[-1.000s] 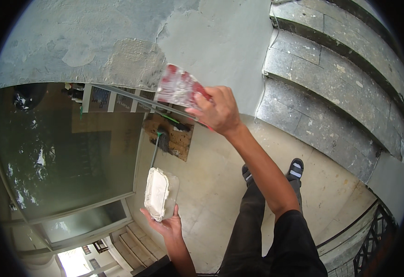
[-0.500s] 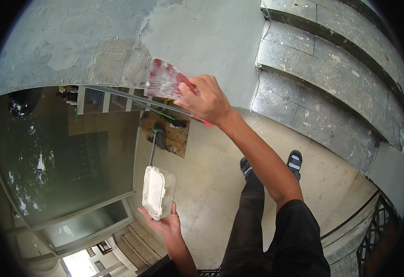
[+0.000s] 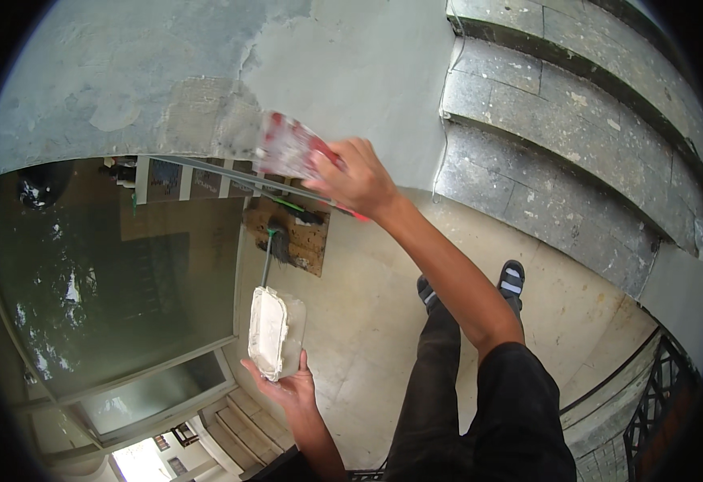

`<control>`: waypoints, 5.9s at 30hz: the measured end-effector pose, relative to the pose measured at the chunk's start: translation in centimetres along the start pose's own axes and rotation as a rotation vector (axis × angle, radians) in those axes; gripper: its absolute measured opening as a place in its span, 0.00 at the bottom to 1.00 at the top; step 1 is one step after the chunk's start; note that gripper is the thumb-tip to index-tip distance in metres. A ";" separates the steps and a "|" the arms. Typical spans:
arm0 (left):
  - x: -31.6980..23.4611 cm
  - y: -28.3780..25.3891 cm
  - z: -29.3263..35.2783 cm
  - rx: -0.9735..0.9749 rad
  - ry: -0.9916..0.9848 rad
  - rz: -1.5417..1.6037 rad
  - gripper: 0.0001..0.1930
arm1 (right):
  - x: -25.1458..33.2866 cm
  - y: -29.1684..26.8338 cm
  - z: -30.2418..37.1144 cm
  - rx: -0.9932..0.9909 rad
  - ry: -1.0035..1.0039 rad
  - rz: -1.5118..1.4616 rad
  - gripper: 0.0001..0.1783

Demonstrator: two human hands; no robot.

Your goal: The person applies wall filler to a damaged area of an outdoor wall using a putty knife.

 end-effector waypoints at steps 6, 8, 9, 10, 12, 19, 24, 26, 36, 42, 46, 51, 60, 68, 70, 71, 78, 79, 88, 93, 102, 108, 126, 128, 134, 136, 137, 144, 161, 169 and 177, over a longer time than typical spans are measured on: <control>-0.8 0.1 -0.5 -0.015 0.015 -0.008 0.35 | 0.5 -4.3 3.5 -0.046 0.098 -0.050 0.25; -1.0 0.0 -0.8 0.003 0.011 -0.001 0.34 | 1.1 -5.9 2.5 -0.117 0.202 -0.173 0.24; -1.1 -0.2 -1.0 0.009 0.010 -0.005 0.34 | 1.0 -6.5 2.2 -0.188 0.299 -0.310 0.23; -1.2 -0.2 -1.2 0.043 0.003 -0.010 0.34 | 1.4 -6.8 2.0 -0.185 0.409 -0.333 0.22; -1.7 0.0 -1.5 0.086 -0.010 -0.018 0.34 | 3.2 -7.5 0.7 -0.205 0.455 -0.282 0.22; -1.7 1.1 -3.0 0.246 -0.020 -0.044 0.34 | 5.6 -6.1 0.4 -0.204 0.502 -0.308 0.21; -2.4 1.8 -4.0 0.308 -0.063 -0.105 0.34 | 9.4 -9.0 3.1 -0.162 0.849 -0.833 0.14; -3.0 4.1 -4.1 0.597 -0.057 -0.113 0.35 | 12.4 -9.9 3.5 -0.026 1.034 -1.020 0.16; -2.8 8.9 -2.7 0.980 0.012 -0.101 0.26 | 21.0 -16.6 -2.4 0.437 1.185 -0.237 0.25; -6.0 12.2 -0.2 1.181 0.026 -0.141 0.26 | 23.0 -16.6 -6.3 0.682 1.096 0.000 0.28; -7.1 12.2 0.5 1.192 -0.006 -0.137 0.26 | 23.4 -15.6 -7.0 0.826 1.091 0.020 0.29; -6.9 10.7 0.3 1.150 -0.021 -0.158 0.26 | 24.1 -13.4 -7.1 0.936 1.106 -0.095 0.31; -4.5 8.6 0.3 0.981 -0.073 -0.132 0.23 | 22.4 -12.0 -1.6 0.771 1.506 -0.534 0.28; -2.8 7.8 0.8 0.785 -0.179 0.006 0.21 | 23.7 -13.2 0.1 0.148 1.521 -0.899 0.27; -2.9 8.3 1.2 0.760 -0.226 0.014 0.22 | 23.1 -13.6 0.8 0.199 1.461 -0.822 0.26; -2.9 8.6 1.3 0.772 -0.221 0.010 0.22 | 23.1 -13.6 0.8 0.187 1.452 -0.824 0.26; -2.4 9.8 0.7 0.690 -0.041 0.015 0.23 | 23.9 -12.9 2.0 0.121 1.615 -0.975 0.27; -2.6 9.8 0.5 0.673 0.026 0.007 0.23 | 24.0 -13.0 1.9 0.124 1.611 -0.978 0.27; -3.0 10.0 0.7 0.534 0.034 0.017 0.24 | 22.9 -14.9 1.6 0.135 1.650 -0.934 0.25; -2.5 9.9 0.8 0.489 0.009 0.036 0.25 | 22.4 -15.6 1.2 0.145 1.656 -0.951 0.25; -3.0 10.9 1.8 0.476 -0.094 0.172 0.26 | 21.7 -16.2 0.5 0.110 1.692 -1.066 0.21; -2.4 11.3 1.9 0.546 -0.160 0.162 0.27 | 21.8 -15.8 -0.4 0.076 1.631 -1.212 0.22; -10.8 1.2 -2.4 0.316 -0.170 -0.109 0.38 | 11.6 -4.9 -1.1 -0.468 0.892 -0.596 0.16; -11.2 -0.1 -4.4 0.322 -0.182 -0.184 0.38 | 11.8 -2.9 -2.1 -0.465 0.811 -0.417 0.17; -11.3 -1.8 -7.3 0.234 -0.123 -0.244 0.35 | 10.1 2.7 -0.6 -0.572 0.588 -0.299 0.26; -11.3 -2.5 -8.4 0.229 -0.129 -0.245 0.34 | 9.3 4.5 -0.3 -0.571 0.588 -0.275 0.28; -11.2 -2.9 -8.7 0.229 -0.125 -0.253 0.34 | 9.0 5.3 -0.3 -0.553 0.580 -0.248 0.30; -10.6 -4.0 -9.8 0.243 -0.131 -0.214 0.33 | 9.3 7.8 0.2 -0.423 0.495 -0.094 0.33; -8.1 -1.4 -7.6 0.255 -0.218 -0.162 0.33 | 9.3 4.6 3.3 -0.602 0.903 -0.736 0.14; -13.0 -2.6 -7.7 0.258 -0.115 -0.253 0.36 | 11.3 3.8 -3.4 -0.519 0.926 -0.461 0.16; -17.3 -1.7 -6.2 0.157 0.016 -0.250 0.33 | 12.2 1.9 -7.1 -0.462 0.877 -0.499 0.14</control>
Point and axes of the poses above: each hand's wrist, its own z-axis away from the middle knuckle, its own y-axis out of the palm, x = y × z, the point moved 8 cm from there along -z, towards the middle knuckle, and after that the axes turned 13 degrees about x, right-handed, at the moved point
